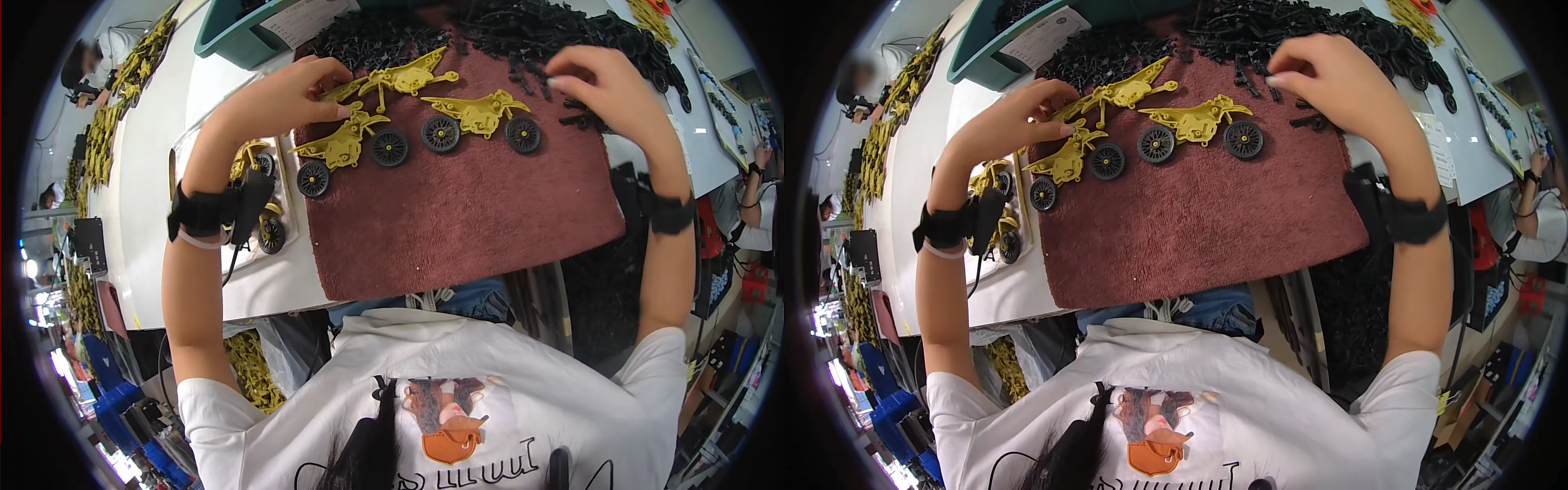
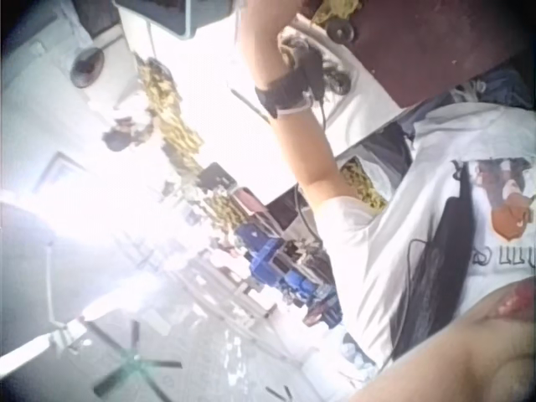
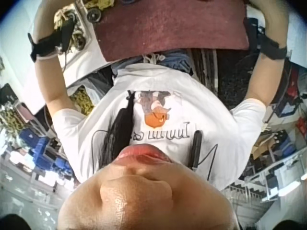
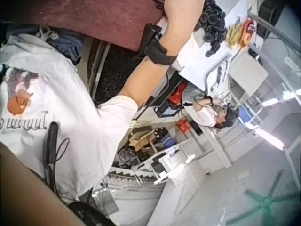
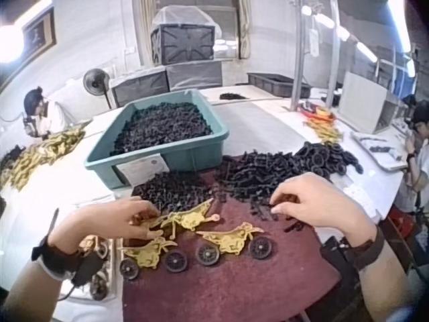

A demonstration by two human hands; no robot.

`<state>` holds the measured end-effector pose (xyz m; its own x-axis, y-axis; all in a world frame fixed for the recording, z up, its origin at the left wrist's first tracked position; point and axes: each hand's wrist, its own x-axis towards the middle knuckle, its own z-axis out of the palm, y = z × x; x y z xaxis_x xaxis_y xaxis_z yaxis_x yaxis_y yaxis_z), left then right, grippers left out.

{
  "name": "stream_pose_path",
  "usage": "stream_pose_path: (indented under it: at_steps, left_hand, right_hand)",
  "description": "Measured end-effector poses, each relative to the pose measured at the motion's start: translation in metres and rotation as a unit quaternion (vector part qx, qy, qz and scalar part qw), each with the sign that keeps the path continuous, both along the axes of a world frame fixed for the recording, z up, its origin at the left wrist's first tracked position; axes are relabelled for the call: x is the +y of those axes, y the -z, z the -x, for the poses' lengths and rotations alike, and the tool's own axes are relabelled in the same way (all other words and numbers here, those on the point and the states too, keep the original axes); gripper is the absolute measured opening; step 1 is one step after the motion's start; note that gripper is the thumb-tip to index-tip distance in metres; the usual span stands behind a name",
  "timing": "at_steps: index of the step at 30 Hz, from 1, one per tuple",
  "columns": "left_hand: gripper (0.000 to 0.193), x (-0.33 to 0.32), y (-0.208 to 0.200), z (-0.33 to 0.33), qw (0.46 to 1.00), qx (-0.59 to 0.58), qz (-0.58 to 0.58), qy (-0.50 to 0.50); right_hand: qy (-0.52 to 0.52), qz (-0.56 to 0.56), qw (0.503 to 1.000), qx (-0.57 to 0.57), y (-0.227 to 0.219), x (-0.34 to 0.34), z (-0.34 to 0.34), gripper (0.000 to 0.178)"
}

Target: Assembling small plastic toy motorcycle components at a workstation.

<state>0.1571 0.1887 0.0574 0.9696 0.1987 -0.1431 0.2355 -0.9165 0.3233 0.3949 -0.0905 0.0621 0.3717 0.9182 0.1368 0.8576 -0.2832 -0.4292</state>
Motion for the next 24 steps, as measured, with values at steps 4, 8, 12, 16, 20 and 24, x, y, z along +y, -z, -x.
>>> stream_pose_path:
  at_steps: [4, 8, 12, 16, 20, 24]
  left_hand:
    - [0.026, 0.027, -0.003, -0.016, 0.998, 0.000, 0.064, -0.001]
    - [0.023, 0.011, 0.015, -0.047, 0.996, -0.083, 0.006, 0.020]
    - [0.026, -0.002, 0.017, -0.061, 0.998, -0.051, -0.043, -0.010]
    - [0.024, 0.009, 0.022, -0.058, 0.997, -0.069, -0.040, -0.014]
    - [0.022, 0.033, 0.034, -0.056, 0.990, -0.142, 0.001, -0.024]
    - [0.023, 0.046, 0.038, -0.058, 0.986, -0.163, 0.015, -0.036]
  right_hand:
    - [0.042, 0.065, 0.981, -0.177, 0.021, 0.050, 0.014, 0.025]
    - [0.032, 0.098, 0.962, -0.254, 0.027, 0.060, 0.020, 0.022]
    - [0.036, 0.062, 0.985, -0.155, 0.023, 0.052, 0.017, 0.020]
    - [0.065, 0.014, 0.997, -0.043, -0.001, 0.027, 0.026, 0.017]
    - [0.039, -0.024, 0.995, 0.084, 0.005, 0.001, 0.036, 0.018]
    - [-0.018, -0.050, 0.985, 0.166, 0.034, 0.002, 0.038, 0.019]
